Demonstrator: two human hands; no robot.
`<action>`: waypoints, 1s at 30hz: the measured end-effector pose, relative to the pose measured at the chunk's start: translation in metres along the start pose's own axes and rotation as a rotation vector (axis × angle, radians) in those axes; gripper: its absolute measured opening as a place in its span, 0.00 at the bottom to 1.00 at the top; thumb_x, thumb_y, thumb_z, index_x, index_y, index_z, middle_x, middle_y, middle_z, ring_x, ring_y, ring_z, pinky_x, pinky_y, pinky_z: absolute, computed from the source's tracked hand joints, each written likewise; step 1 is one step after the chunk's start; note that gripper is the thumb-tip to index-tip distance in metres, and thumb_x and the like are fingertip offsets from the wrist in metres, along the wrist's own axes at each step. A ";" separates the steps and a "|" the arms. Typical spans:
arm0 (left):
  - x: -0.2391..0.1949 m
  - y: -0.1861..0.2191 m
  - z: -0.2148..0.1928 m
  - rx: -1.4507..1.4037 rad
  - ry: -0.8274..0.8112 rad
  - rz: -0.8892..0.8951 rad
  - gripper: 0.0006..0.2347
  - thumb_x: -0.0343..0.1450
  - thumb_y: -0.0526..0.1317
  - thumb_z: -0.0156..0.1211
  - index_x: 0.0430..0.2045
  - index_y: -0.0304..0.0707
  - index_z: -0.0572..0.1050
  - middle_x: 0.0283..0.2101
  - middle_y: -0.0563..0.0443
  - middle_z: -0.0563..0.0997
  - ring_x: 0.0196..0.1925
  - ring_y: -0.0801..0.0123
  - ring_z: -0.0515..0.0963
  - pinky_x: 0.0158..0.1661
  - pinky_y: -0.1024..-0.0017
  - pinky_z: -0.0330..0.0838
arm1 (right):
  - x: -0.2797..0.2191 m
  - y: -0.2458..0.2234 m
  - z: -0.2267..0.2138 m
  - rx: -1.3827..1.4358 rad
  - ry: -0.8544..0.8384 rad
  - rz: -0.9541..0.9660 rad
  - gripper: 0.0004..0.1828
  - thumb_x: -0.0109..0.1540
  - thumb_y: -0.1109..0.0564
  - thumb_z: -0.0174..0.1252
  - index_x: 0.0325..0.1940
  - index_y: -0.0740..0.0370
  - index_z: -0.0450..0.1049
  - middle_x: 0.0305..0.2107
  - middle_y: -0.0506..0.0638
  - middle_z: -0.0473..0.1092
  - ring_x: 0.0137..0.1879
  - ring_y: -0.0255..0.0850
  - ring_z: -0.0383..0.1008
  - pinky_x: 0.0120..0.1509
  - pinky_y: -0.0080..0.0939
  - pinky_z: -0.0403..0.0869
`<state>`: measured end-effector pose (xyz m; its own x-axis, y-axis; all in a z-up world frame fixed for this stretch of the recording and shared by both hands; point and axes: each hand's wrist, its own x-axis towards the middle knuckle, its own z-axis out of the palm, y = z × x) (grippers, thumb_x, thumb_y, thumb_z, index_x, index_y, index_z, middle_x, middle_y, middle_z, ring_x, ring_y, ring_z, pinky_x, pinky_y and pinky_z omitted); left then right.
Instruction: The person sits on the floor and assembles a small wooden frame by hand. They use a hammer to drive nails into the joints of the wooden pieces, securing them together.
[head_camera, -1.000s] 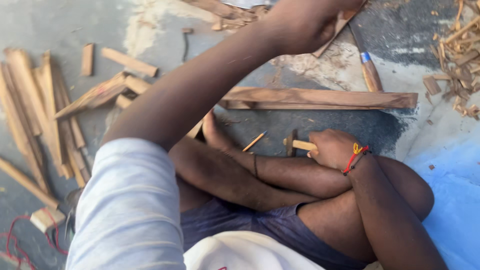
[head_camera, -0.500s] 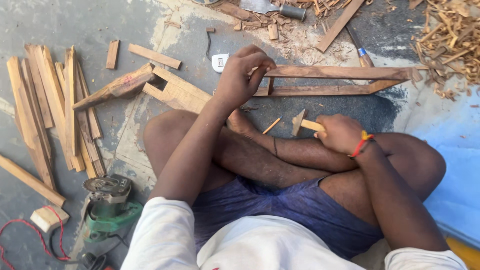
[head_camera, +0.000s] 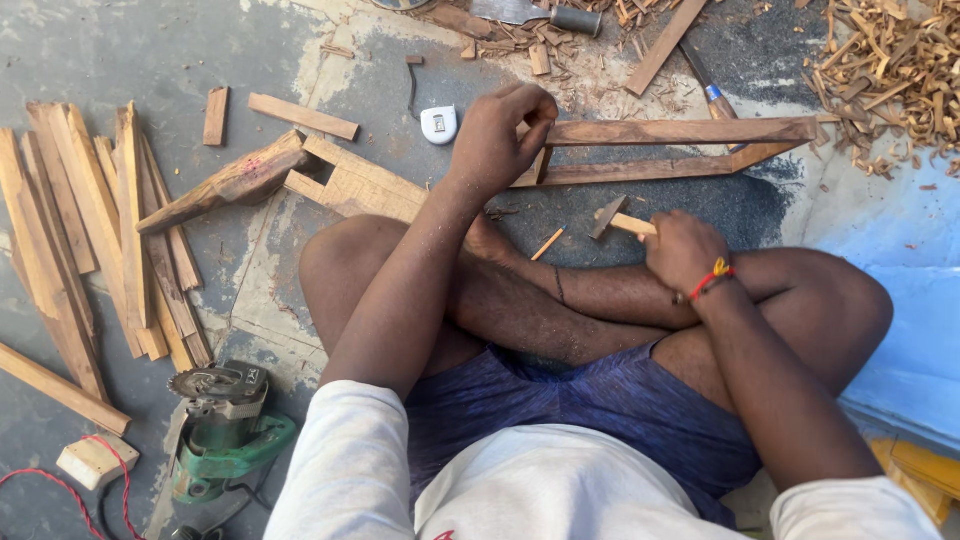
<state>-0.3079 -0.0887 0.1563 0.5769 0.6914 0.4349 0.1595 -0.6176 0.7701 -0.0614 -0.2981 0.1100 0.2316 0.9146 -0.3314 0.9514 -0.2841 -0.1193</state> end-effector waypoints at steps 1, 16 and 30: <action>0.002 -0.002 0.002 0.018 0.001 -0.006 0.03 0.70 0.31 0.62 0.33 0.35 0.76 0.35 0.47 0.83 0.37 0.60 0.86 0.40 0.65 0.79 | 0.006 0.002 0.001 -0.025 -0.031 -0.009 0.15 0.66 0.49 0.58 0.42 0.64 0.78 0.39 0.63 0.75 0.46 0.61 0.77 0.51 0.60 0.74; 0.010 -0.037 0.040 0.288 -0.016 -0.161 0.03 0.72 0.35 0.57 0.35 0.41 0.72 0.35 0.45 0.81 0.36 0.48 0.82 0.35 0.53 0.75 | 0.096 -0.081 0.033 0.894 0.141 -0.231 0.30 0.61 0.51 0.72 0.60 0.69 0.72 0.49 0.60 0.75 0.46 0.40 0.81 0.48 0.39 0.78; 0.013 -0.050 0.049 0.319 0.026 -0.171 0.05 0.74 0.37 0.56 0.40 0.40 0.70 0.40 0.43 0.79 0.37 0.45 0.82 0.35 0.52 0.76 | 0.137 -0.082 0.081 1.301 0.123 -0.329 0.07 0.69 0.65 0.60 0.51 0.72 0.76 0.42 0.52 0.78 0.45 0.34 0.79 0.50 0.35 0.79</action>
<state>-0.2691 -0.0674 0.1009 0.5004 0.8017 0.3269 0.4967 -0.5751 0.6501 -0.1236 -0.1729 -0.0010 0.1140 0.9927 -0.0384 0.1001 -0.0500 -0.9937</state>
